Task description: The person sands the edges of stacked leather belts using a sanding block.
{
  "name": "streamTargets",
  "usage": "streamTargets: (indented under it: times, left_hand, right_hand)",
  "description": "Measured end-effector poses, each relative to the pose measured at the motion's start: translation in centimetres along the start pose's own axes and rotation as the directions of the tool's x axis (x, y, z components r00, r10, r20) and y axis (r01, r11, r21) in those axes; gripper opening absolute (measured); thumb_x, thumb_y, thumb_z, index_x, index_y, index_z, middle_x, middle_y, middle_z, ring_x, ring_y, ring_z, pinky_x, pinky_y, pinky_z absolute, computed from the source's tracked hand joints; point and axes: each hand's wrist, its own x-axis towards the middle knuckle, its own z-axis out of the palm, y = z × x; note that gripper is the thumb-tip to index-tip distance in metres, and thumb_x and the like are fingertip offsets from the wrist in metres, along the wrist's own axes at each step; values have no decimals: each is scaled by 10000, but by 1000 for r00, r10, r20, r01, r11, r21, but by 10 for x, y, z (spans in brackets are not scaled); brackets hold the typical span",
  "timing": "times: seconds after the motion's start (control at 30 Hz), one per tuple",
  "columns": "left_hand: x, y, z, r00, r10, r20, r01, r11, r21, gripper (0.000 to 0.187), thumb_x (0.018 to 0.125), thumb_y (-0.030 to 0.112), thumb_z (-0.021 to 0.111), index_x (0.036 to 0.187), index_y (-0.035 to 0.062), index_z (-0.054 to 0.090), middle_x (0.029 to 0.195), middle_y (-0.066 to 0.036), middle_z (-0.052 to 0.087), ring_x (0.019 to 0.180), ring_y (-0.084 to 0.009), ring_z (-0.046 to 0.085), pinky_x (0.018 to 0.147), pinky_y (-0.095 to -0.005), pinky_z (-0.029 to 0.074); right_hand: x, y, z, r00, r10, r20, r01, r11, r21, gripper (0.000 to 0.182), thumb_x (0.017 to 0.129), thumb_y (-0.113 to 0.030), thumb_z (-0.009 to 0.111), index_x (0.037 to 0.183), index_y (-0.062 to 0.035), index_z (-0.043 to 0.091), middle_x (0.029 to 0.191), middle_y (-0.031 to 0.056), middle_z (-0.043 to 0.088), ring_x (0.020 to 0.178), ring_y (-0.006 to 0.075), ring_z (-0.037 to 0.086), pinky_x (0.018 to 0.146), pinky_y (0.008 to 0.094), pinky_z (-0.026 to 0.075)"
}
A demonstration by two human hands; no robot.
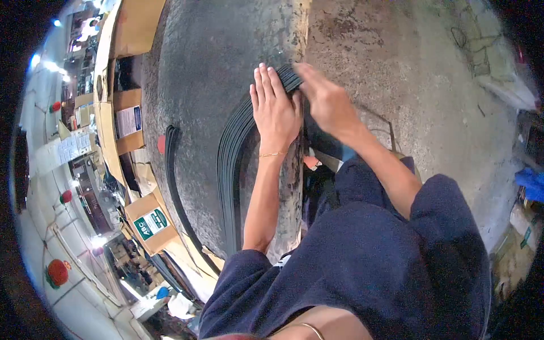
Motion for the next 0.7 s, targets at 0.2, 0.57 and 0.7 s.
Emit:
streamTargets:
  times: [0.2,0.57,0.7]
  left_hand:
    - [-7,-2,2,999,-29,-37,28,998,-47,700,974,276,547,1513,-116,335,1610,-290,324,1520,-419,287,1228,-533,236]
    - [2,-2,4,997,6,-82,-4,1000,25,688,989,292,570,1507,-108,357,1600,-281,351,1511,-413,308,1209,-548,264]
    - [4,-2,6,996,2,-94,1,1000,27,670,988,276,570,1502,-104,371,1597,-274,363,1509,-406,315,1211,-538,268]
  right_hand:
    - [-10,-11,8,989,-61,-133,64,998,22,368,1011,-84,575,1350,58,593,1399,242,599,1310,393,575,1079,442,490]
    - [-1,1,3,997,62,50,-60,997,-50,361,1026,-121,549,1328,69,601,1320,285,630,1249,408,608,1035,442,509]
    - [-5,-2,4,979,204,7,-204,979,4,363,1044,-140,523,1345,49,601,1311,282,634,1208,447,615,1004,459,518]
